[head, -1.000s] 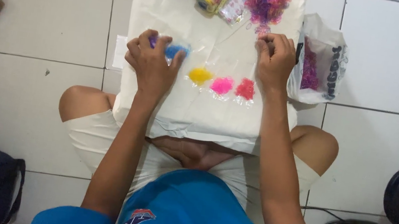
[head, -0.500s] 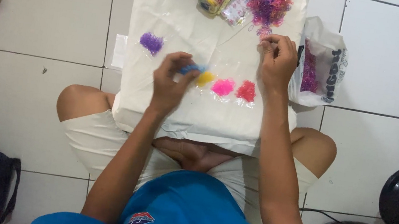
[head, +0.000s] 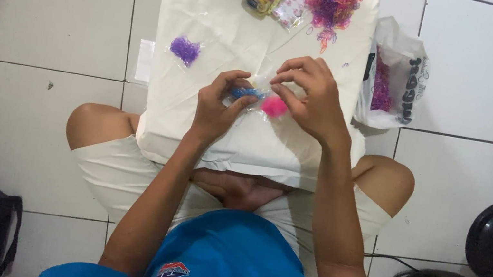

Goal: Sorting small, colorful rubber bands into separate piles by color on a white cloth surface.

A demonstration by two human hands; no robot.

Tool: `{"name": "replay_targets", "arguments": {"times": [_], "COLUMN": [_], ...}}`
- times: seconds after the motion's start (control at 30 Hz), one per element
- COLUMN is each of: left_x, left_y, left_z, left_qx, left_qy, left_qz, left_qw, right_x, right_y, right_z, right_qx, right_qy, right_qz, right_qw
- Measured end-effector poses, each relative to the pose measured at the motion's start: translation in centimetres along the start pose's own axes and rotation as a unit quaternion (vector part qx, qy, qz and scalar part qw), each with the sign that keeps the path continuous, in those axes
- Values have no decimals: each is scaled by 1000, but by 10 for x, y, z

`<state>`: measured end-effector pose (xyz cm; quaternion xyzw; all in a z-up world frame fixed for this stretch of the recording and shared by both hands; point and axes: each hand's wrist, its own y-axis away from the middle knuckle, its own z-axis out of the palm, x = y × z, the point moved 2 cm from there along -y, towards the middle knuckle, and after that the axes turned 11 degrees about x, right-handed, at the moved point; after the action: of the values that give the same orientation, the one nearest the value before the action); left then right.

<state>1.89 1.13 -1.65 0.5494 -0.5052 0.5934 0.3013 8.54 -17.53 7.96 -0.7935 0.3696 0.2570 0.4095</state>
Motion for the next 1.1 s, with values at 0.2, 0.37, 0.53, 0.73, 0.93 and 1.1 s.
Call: {"name": "replay_targets", "arguments": {"times": [0.2, 0.37, 0.53, 0.73, 0.93, 1.1], "left_x": [5, 5, 3, 8, 2, 18], "left_y": [-2, -1, 1, -1, 1, -14], "left_z": [-5, -4, -6, -7, -9, -36], "left_qx": [-19, -17, -29, -43, 3, 119], "left_qy": [-7, -4, -9, -4, -10, -124], "left_qz": [15, -14, 8, 27, 23, 68], "left_qw": [1000, 1000, 1000, 999, 1000, 983], "right_x": [6, 9, 7, 2, 28, 82], "right_y": [5, 12, 20, 17, 18, 28], "right_z": [1, 6, 20, 23, 3, -31], "right_qx": [-18, -45, -56, -59, 41, 137], "right_qy": [-48, -7, 51, 131, 46, 260], "right_qz": [39, 22, -13, -44, -7, 180], "right_qw": [998, 999, 997, 989, 998, 939]}}
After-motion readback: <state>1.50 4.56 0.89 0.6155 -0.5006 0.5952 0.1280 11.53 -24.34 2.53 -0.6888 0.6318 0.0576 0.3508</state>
